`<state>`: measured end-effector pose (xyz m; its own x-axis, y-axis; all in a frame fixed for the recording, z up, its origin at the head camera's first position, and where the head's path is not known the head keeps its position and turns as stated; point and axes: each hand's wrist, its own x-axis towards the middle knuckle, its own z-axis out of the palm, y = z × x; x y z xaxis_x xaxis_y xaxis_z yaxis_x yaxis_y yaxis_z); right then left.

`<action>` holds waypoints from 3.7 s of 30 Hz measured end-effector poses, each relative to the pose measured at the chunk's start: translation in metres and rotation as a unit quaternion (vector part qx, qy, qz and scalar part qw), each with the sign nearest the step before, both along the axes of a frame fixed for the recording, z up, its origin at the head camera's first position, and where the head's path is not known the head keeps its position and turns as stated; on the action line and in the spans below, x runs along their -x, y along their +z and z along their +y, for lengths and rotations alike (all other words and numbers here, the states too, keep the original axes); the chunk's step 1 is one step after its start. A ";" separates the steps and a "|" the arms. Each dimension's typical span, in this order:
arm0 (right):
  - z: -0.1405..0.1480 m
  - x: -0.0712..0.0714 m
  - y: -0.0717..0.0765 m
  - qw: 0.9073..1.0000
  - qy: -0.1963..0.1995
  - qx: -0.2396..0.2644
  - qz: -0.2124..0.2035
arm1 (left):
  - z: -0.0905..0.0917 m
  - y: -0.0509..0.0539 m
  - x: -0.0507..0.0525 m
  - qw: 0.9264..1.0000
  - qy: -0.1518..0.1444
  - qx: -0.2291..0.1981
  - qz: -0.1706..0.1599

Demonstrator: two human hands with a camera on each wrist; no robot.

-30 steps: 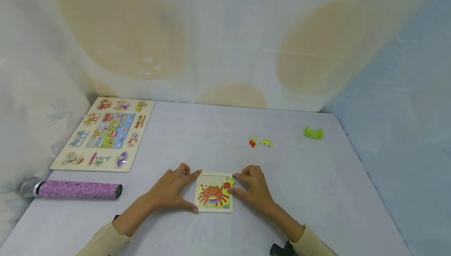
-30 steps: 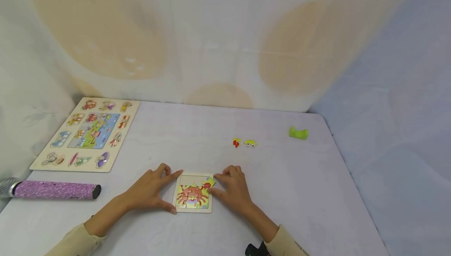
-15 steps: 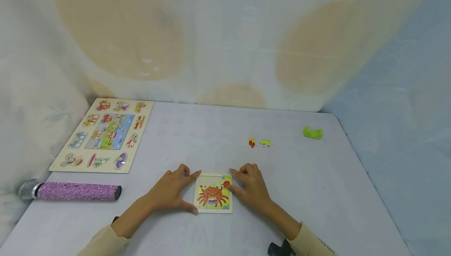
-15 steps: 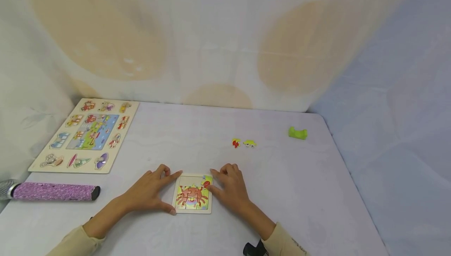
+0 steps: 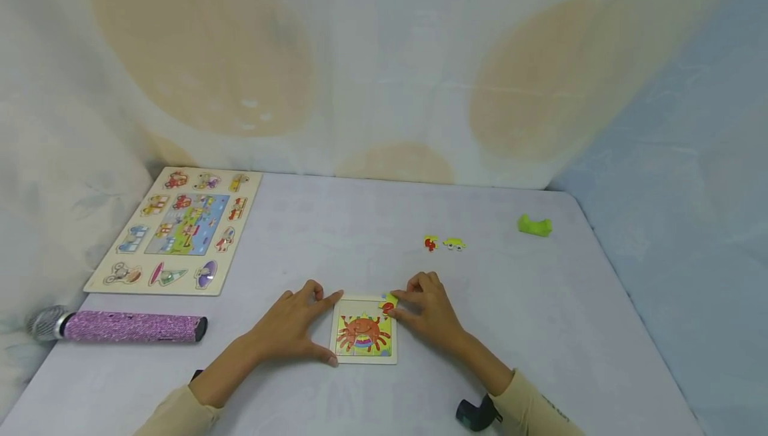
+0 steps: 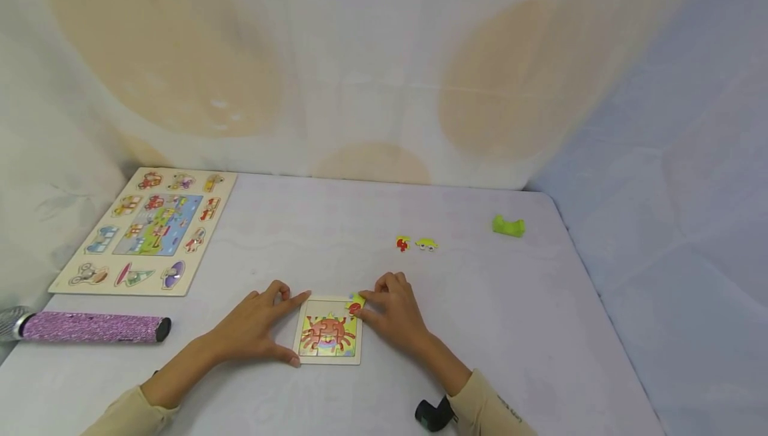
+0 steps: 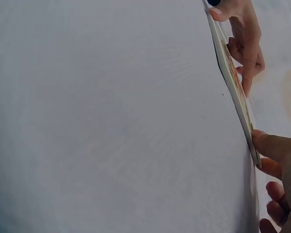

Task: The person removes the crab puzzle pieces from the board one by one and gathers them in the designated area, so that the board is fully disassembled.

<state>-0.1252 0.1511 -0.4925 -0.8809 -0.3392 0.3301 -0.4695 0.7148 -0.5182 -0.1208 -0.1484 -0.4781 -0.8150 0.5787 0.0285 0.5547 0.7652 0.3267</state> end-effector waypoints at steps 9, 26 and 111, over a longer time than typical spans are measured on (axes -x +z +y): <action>0.009 0.007 0.004 1.000 0.024 0.008 0.005 | -0.001 -0.002 0.000 1.000 -0.005 -0.006 0.010; 0.115 0.039 0.016 1.000 -0.005 -0.006 0.031 | -0.003 -0.006 0.004 1.000 -0.010 0.011 0.014; -0.059 0.012 0.013 0.972 0.197 -0.034 -0.124 | -0.003 -0.009 -0.005 1.000 -0.003 0.012 -0.004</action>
